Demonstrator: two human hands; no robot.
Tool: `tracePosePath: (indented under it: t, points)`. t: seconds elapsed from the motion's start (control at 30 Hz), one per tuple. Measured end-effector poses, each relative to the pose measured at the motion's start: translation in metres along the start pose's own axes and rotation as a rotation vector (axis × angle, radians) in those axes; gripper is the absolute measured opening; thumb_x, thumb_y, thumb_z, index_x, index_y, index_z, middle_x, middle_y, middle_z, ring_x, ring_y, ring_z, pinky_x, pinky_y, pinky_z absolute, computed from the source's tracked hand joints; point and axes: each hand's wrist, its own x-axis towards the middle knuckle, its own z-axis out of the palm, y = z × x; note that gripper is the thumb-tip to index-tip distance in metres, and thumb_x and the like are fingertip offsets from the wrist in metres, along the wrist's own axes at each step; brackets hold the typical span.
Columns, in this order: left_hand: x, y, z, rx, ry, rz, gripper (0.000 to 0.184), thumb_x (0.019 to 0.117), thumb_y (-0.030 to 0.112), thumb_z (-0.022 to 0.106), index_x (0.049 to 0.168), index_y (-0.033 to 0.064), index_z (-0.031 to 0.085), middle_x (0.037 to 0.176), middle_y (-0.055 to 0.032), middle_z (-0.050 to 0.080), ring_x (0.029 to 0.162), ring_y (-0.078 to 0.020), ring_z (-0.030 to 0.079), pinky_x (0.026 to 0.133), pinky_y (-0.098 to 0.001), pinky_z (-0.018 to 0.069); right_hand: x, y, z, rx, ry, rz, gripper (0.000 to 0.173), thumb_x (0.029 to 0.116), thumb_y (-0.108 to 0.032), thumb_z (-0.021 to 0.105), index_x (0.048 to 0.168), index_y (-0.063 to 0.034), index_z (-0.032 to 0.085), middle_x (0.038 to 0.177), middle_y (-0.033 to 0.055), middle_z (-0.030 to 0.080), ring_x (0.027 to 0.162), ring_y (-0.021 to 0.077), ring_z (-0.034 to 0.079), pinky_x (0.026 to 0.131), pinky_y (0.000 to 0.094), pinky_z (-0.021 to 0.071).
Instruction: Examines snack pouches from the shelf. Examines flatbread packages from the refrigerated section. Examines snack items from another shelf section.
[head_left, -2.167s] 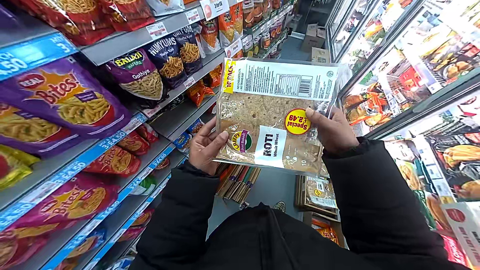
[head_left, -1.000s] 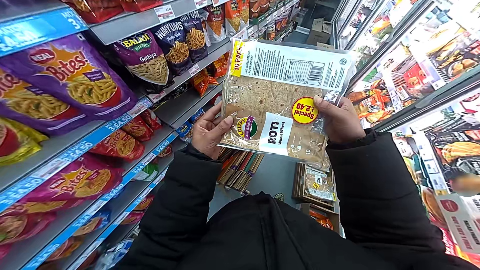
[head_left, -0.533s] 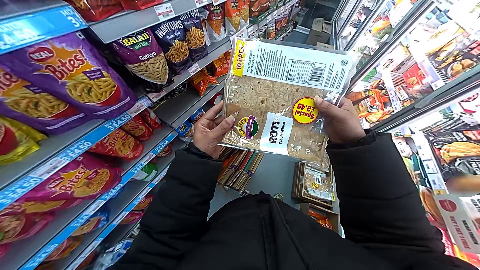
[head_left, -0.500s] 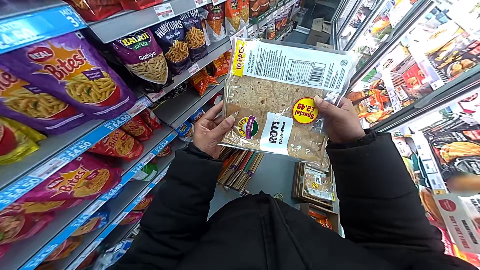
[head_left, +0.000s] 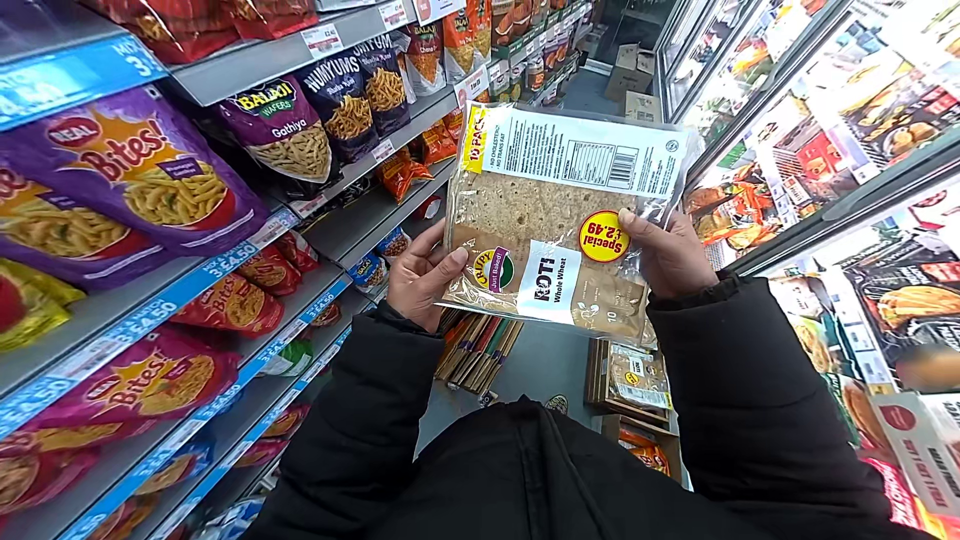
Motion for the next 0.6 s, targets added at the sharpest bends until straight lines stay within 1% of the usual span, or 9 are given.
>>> tracePosePath:
  t: [0.1, 0.13, 0.2, 0.27, 0.33, 0.37, 0.4, 0.53, 0.6]
  points:
    - [0.002, -0.005, -0.001, -0.003, -0.007, -0.013, 0.048, 0.0945, -0.009, 0.060, 0.141, 0.0012, 0.056, 0.113, -0.0115, 0.075, 0.095, -0.0173, 0.075, 0.085, -0.0328, 0.0629, 0.000, 0.007, -0.008, -0.026, -0.008, 0.027, 0.031, 0.0822, -0.014, 0.081, 0.109, -0.0093, 0.066, 0.092, 0.0009, 0.076, 0.084, 0.0098, 0.074, 0.078, 0.0283, 0.0632]
    - [0.002, -0.007, -0.001, -0.005, -0.008, -0.024, 0.048, 0.0947, -0.009, 0.060, 0.141, 0.0008, 0.055, 0.113, -0.0117, 0.075, 0.095, -0.0174, 0.075, 0.086, -0.0328, 0.0630, -0.001, 0.008, -0.009, -0.033, -0.003, 0.045, 0.035, 0.0788, -0.011, 0.082, 0.110, -0.0081, 0.066, 0.093, 0.0016, 0.076, 0.084, 0.0103, 0.074, 0.078, 0.0286, 0.0633]
    - [0.003, -0.012, 0.002, 0.001, -0.006, -0.061, 0.048, 0.0949, -0.009, 0.058, 0.142, 0.0012, 0.055, 0.112, -0.0114, 0.075, 0.093, -0.0168, 0.075, 0.084, -0.0318, 0.0631, -0.002, 0.012, -0.013, -0.039, 0.024, 0.099, 0.038, 0.0756, -0.006, 0.083, 0.110, -0.0063, 0.065, 0.092, 0.0034, 0.075, 0.082, 0.0117, 0.074, 0.076, 0.0296, 0.0637]
    - [0.005, -0.020, 0.004, -0.004, -0.013, -0.101, 0.048, 0.0947, -0.009, 0.058, 0.141, 0.0018, 0.056, 0.112, -0.0119, 0.075, 0.093, -0.0174, 0.075, 0.083, -0.0325, 0.0634, -0.005, 0.016, -0.017, -0.025, 0.059, 0.143, 0.044, 0.0743, -0.002, 0.082, 0.114, -0.0059, 0.062, 0.093, 0.0046, 0.075, 0.084, 0.0132, 0.074, 0.077, 0.0313, 0.0641]
    - [0.008, -0.031, 0.007, -0.015, -0.021, -0.144, 0.047, 0.0944, -0.010, 0.059, 0.140, 0.0015, 0.056, 0.113, -0.0121, 0.075, 0.094, -0.0181, 0.075, 0.084, -0.0332, 0.0636, -0.010, 0.022, -0.027, -0.002, 0.079, 0.167, 0.053, 0.0746, -0.001, 0.083, 0.122, -0.0052, 0.059, 0.100, 0.0063, 0.074, 0.089, 0.0153, 0.074, 0.080, 0.0332, 0.0641]
    - [0.010, -0.039, 0.009, -0.020, -0.027, -0.167, 0.047, 0.0941, -0.010, 0.059, 0.140, 0.0009, 0.056, 0.112, -0.0124, 0.075, 0.093, -0.0182, 0.075, 0.083, -0.0335, 0.0637, -0.013, 0.025, -0.034, -0.005, 0.098, 0.183, 0.054, 0.0747, -0.001, 0.083, 0.122, -0.0046, 0.058, 0.100, 0.0071, 0.074, 0.088, 0.0160, 0.074, 0.079, 0.0335, 0.0642]
    - [0.013, -0.047, 0.011, -0.024, -0.041, -0.196, 0.048, 0.0944, -0.010, 0.058, 0.141, 0.0004, 0.055, 0.113, -0.0130, 0.075, 0.093, -0.0188, 0.075, 0.084, -0.0342, 0.0636, -0.016, 0.028, -0.039, -0.014, 0.136, 0.202, 0.050, 0.0744, 0.000, 0.082, 0.119, -0.0034, 0.061, 0.097, 0.0077, 0.075, 0.085, 0.0158, 0.074, 0.077, 0.0330, 0.0643]
    - [0.026, -0.085, 0.026, -0.019, -0.053, -0.358, 0.048, 0.0959, -0.008, 0.058, 0.142, 0.0002, 0.054, 0.109, -0.0146, 0.075, 0.090, -0.0197, 0.076, 0.082, -0.0359, 0.0638, -0.034, 0.041, -0.071, -0.069, 0.251, 0.289, 0.039, 0.0772, 0.000, 0.079, 0.114, -0.0017, 0.064, 0.092, 0.0077, 0.074, 0.081, 0.0148, 0.073, 0.075, 0.0326, 0.0637]
    - [0.035, -0.110, 0.035, -0.031, -0.097, -0.443, 0.048, 0.0964, -0.007, 0.058, 0.143, 0.0006, 0.053, 0.108, -0.0147, 0.075, 0.089, -0.0201, 0.075, 0.081, -0.0364, 0.0637, -0.046, 0.048, -0.088, -0.074, 0.334, 0.337, 0.036, 0.0785, 0.002, 0.078, 0.112, -0.0017, 0.065, 0.091, 0.0080, 0.074, 0.080, 0.0149, 0.073, 0.073, 0.0331, 0.0634]
